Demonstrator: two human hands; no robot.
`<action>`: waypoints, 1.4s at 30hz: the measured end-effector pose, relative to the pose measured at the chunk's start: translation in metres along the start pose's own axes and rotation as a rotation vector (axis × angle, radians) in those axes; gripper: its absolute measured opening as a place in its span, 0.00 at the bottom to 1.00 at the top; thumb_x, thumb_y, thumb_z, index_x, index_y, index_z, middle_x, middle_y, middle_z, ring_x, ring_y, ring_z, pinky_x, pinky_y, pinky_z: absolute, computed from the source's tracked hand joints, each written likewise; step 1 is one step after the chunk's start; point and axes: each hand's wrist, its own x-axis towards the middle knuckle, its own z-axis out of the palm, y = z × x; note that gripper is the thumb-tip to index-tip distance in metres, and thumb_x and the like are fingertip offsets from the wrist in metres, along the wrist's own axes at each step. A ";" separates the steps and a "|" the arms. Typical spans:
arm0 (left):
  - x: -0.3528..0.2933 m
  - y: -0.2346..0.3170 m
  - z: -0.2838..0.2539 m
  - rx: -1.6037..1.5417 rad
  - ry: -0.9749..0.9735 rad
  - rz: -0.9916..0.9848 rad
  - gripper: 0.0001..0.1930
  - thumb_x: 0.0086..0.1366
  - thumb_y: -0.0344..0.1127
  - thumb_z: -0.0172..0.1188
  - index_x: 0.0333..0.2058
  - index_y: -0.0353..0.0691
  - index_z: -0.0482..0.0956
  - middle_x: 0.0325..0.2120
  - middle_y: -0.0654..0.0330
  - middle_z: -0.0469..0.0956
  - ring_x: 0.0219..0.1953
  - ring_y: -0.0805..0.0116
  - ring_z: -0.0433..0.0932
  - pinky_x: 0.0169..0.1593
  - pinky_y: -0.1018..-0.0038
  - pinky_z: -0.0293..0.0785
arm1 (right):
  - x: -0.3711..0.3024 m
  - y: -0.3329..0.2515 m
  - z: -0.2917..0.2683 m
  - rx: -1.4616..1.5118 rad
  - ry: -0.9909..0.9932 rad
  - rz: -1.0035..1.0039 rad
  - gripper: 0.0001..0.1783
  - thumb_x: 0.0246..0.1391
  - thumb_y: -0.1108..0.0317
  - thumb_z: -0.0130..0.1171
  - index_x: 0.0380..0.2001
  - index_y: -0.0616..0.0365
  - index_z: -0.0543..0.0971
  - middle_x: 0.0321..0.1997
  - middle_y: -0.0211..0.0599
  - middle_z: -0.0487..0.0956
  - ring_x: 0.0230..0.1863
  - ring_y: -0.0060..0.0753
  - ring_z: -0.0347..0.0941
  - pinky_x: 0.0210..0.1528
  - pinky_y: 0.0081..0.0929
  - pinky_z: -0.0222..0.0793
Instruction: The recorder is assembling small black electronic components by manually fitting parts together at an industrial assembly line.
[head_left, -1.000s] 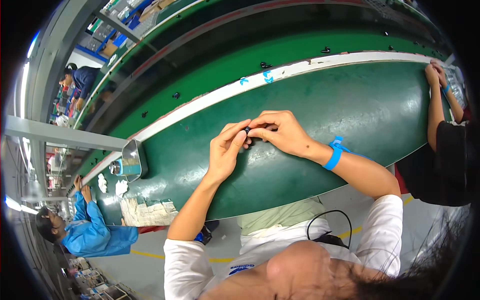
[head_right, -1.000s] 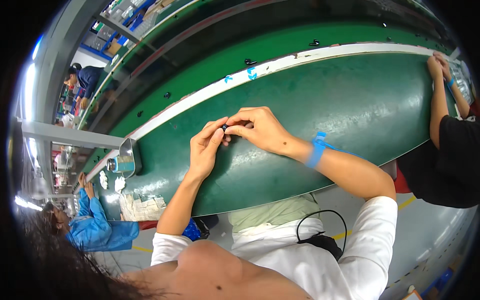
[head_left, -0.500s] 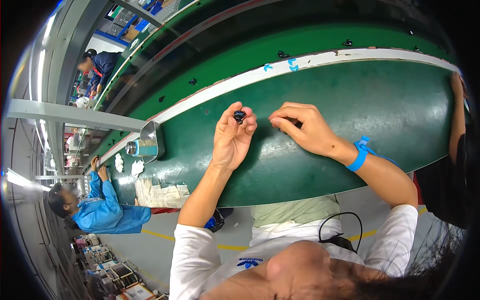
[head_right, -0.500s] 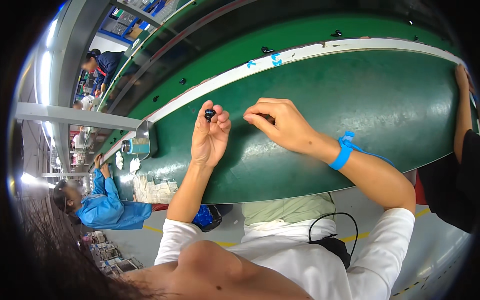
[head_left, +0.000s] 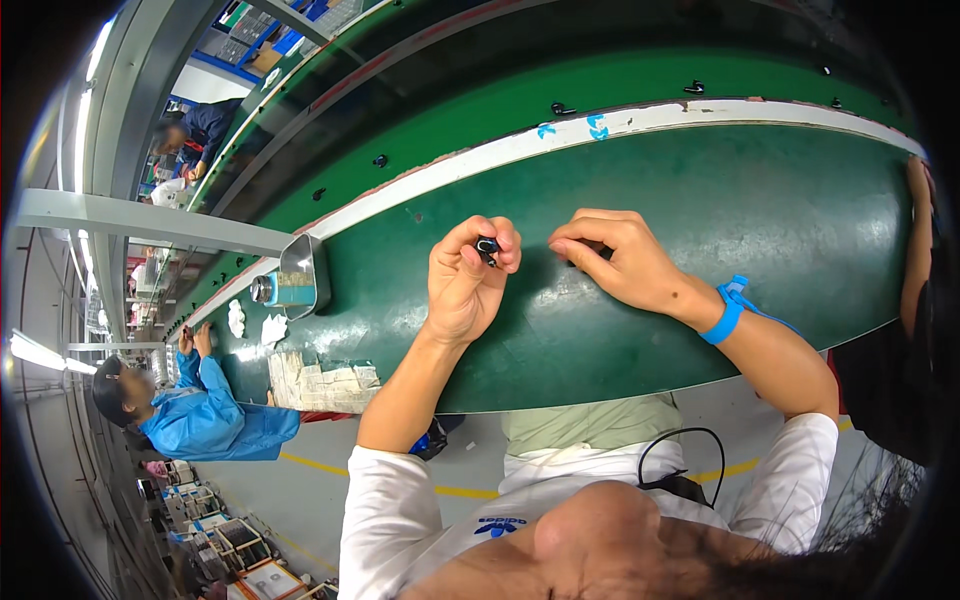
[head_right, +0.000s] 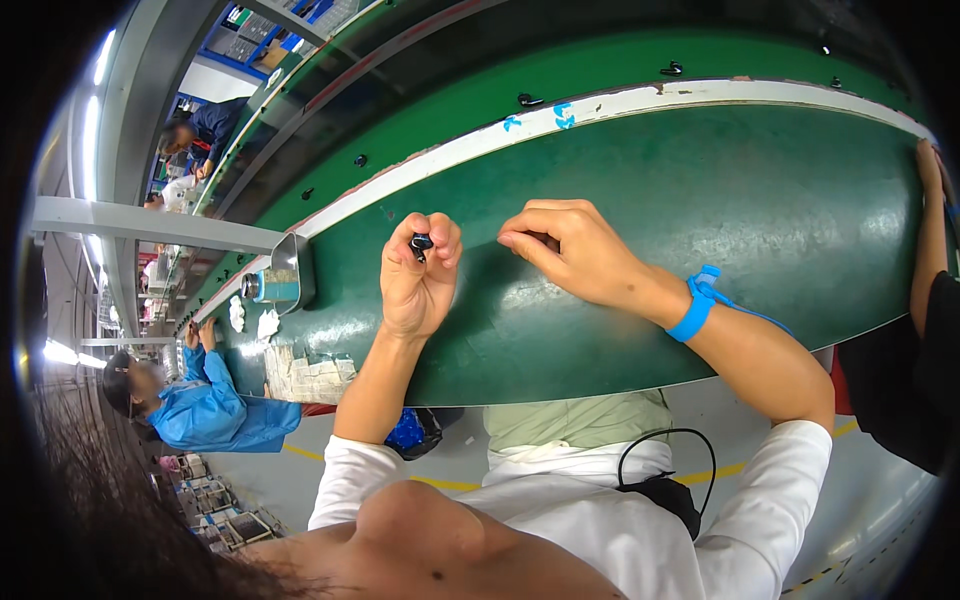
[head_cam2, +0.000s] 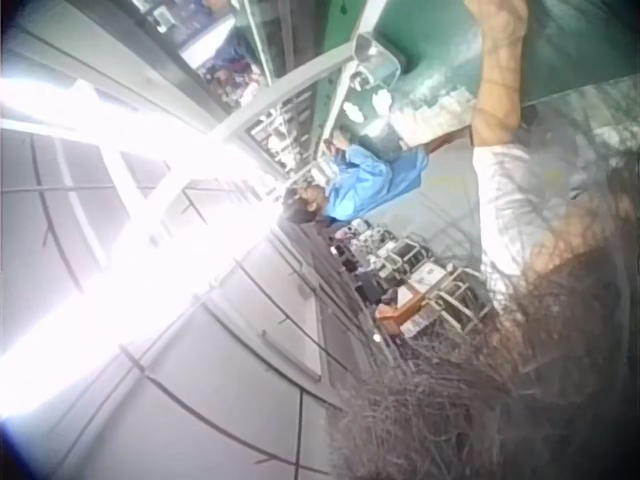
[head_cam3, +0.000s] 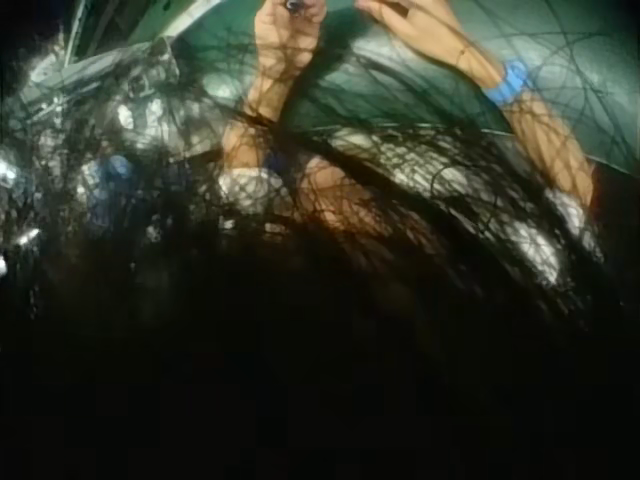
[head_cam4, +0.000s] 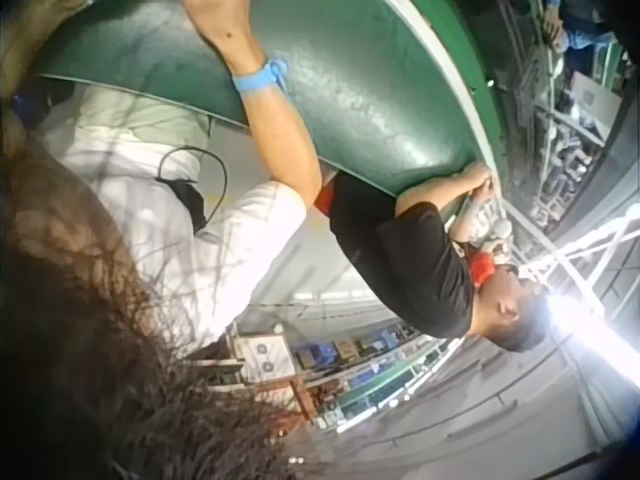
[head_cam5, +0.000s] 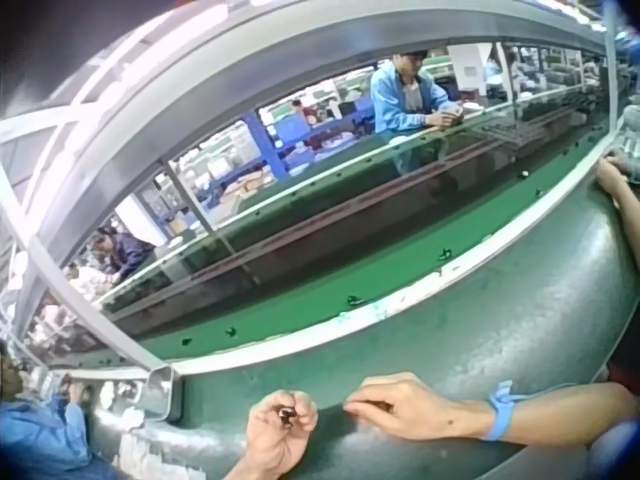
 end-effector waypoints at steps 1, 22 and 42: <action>0.001 0.000 -0.002 0.040 0.019 0.017 0.15 0.67 0.43 0.58 0.46 0.39 0.76 0.40 0.58 0.72 0.38 0.69 0.68 0.42 0.75 0.67 | 0.001 -0.001 0.001 0.006 0.011 -0.008 0.06 0.57 0.73 0.59 0.33 0.64 0.82 0.26 0.39 0.78 0.24 0.31 0.72 0.26 0.27 0.66; 0.060 -0.013 -0.073 0.903 0.531 0.143 0.20 0.65 0.25 0.58 0.56 0.28 0.71 0.56 0.53 0.72 0.47 0.67 0.78 0.52 0.75 0.74 | 0.012 0.016 -0.026 -0.205 0.068 -0.051 0.10 0.58 0.66 0.60 0.31 0.63 0.81 0.26 0.40 0.78 0.23 0.34 0.71 0.27 0.32 0.66; 0.051 -0.007 -0.067 1.158 0.282 0.171 0.07 0.64 0.23 0.58 0.40 0.32 0.81 0.46 0.59 0.74 0.41 0.74 0.77 0.45 0.80 0.74 | -0.023 -0.221 -0.089 0.175 -0.207 -0.460 0.16 0.56 0.60 0.66 0.19 0.53 0.73 0.20 0.27 0.76 0.15 0.24 0.67 0.16 0.19 0.59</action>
